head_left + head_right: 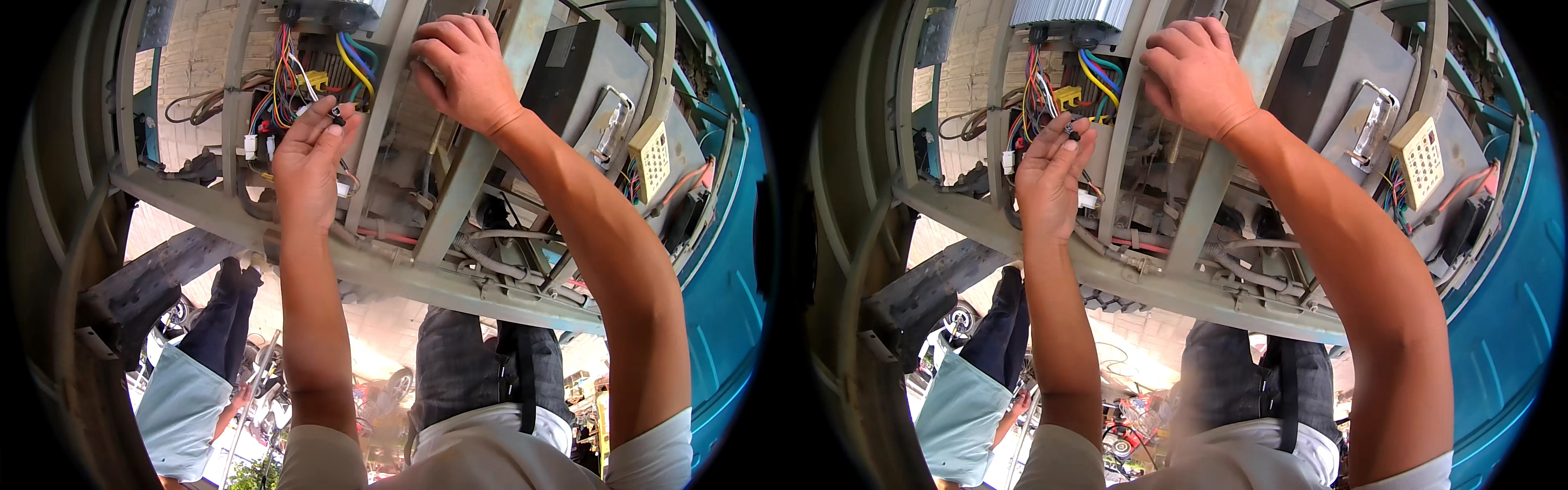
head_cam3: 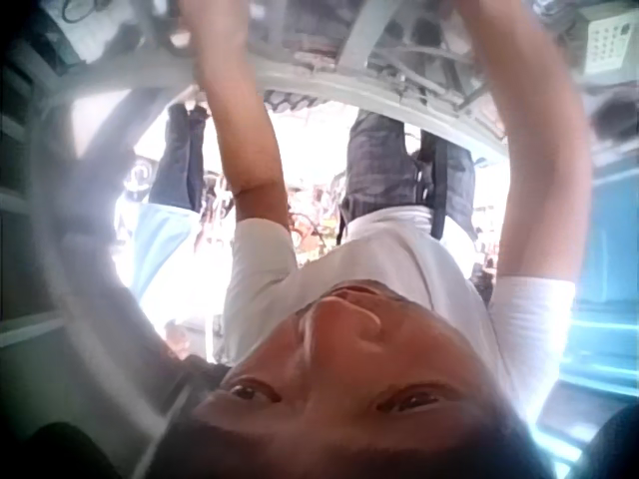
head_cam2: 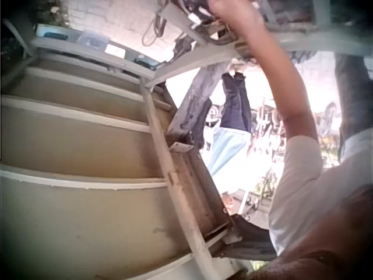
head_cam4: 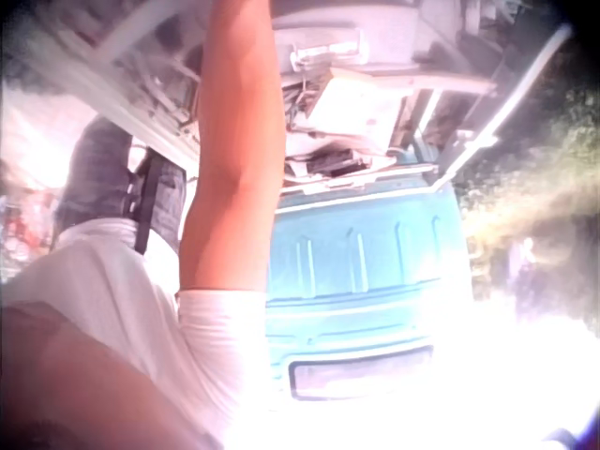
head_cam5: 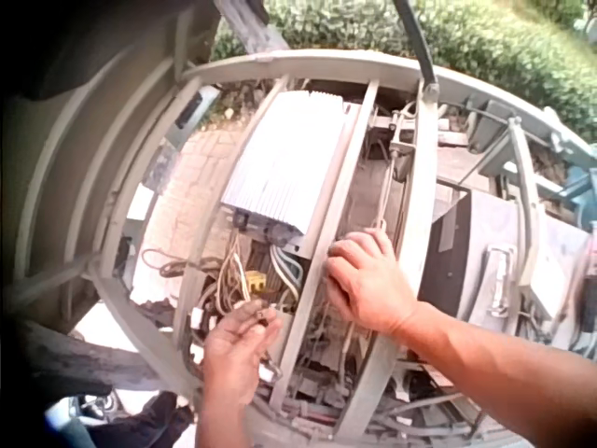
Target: The person works on the electrical system of a teal three-wheeled vehicle. They connect and disconnect multiple wire harnesses under the cargo bed, open and close the vehicle door, and use a wrench on a lower component. The person also removes a control panel from the vehicle and places it on a workbench.
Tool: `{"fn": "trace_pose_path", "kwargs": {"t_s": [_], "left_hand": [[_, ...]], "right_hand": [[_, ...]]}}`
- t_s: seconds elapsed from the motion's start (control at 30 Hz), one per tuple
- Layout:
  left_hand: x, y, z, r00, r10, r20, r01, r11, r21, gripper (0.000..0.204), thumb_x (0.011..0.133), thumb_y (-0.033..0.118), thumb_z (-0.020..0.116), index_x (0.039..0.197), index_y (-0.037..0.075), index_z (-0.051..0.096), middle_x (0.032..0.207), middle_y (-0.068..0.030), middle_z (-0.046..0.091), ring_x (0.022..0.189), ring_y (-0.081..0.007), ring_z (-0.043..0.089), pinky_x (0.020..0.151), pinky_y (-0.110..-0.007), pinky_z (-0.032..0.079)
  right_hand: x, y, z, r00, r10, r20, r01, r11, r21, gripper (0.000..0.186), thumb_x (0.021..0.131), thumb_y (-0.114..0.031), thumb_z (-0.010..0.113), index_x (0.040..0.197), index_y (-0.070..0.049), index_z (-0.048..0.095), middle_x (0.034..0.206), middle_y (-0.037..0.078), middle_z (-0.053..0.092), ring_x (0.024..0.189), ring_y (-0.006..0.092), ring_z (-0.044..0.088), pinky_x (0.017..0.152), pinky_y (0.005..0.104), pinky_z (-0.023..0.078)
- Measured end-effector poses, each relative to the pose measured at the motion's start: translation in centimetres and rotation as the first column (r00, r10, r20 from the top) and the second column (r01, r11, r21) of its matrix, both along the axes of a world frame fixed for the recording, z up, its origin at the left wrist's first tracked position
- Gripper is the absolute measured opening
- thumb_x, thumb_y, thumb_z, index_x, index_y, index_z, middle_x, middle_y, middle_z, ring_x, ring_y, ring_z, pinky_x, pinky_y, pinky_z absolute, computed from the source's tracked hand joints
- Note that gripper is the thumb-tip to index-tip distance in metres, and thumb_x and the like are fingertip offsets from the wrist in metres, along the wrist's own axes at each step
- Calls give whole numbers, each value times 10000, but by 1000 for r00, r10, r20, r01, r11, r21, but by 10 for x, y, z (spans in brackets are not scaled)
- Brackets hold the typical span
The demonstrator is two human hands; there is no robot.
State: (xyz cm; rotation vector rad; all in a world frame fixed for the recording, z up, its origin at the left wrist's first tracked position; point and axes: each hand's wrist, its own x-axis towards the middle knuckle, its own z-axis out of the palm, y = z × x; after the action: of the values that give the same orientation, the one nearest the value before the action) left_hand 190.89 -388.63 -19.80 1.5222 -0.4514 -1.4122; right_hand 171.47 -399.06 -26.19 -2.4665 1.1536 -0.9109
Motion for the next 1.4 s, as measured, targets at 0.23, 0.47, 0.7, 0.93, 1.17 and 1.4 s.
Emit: {"fn": "trace_pose_path", "kwargs": {"t_s": [0.23,0.47,0.7,0.93,1.17,1.4], "left_hand": [[-2,2,-7,993,-41,113,46,998,-41,350,902,1,525,1239,-79,473,1062,-139,607,962,-176,608,906,-308,497],[12,1,-2,998,55,20,-53,992,-114,301,896,10,539,1195,-12,510,1030,-128,622,928,-180,619,877,-332,509],[41,-5,-4,990,60,-131,-88,972,-219,239,913,29,521,1146,-15,555,993,-121,636,892,-192,626,872,-333,510],[59,-14,-7,926,52,374,4,989,-148,235,902,113,605,1085,-35,618,872,-42,602,778,-114,547,793,-237,439],[61,-17,-10,716,-149,682,282,956,-87,270,931,209,573,1067,-19,624,884,-33,622,837,-103,543,794,-229,419],[56,-22,-6,691,-271,671,305,950,70,329,965,289,507,1008,-17,619,889,-37,626,842,-96,543,785,-229,424]], "right_hand": [[45,32,26,899,182,399,-375,792,482,255,760,-73,660,1014,-76,636,916,67,617,913,255,585,832,369,442],[70,31,19,725,-169,667,-593,340,730,219,844,-106,665,1031,-2,617,906,49,651,876,140,604,801,279,489],[89,7,31,438,-545,715,-761,198,618,197,899,-175,592,1033,-31,594,876,29,633,697,88,566,630,238,463],[87,-1,33,765,-180,619,-540,344,768,197,909,-158,575,985,10,642,781,22,629,629,77,530,593,226,483],[85,10,29,758,-161,632,-569,311,762,242,882,-130,620,1079,9,634,870,57,670,756,109,616,711,277,537],[86,11,25,806,-87,585,-510,398,763,222,880,-142,620,1023,25,653,808,81,666,718,120,607,682,265,511]]}}
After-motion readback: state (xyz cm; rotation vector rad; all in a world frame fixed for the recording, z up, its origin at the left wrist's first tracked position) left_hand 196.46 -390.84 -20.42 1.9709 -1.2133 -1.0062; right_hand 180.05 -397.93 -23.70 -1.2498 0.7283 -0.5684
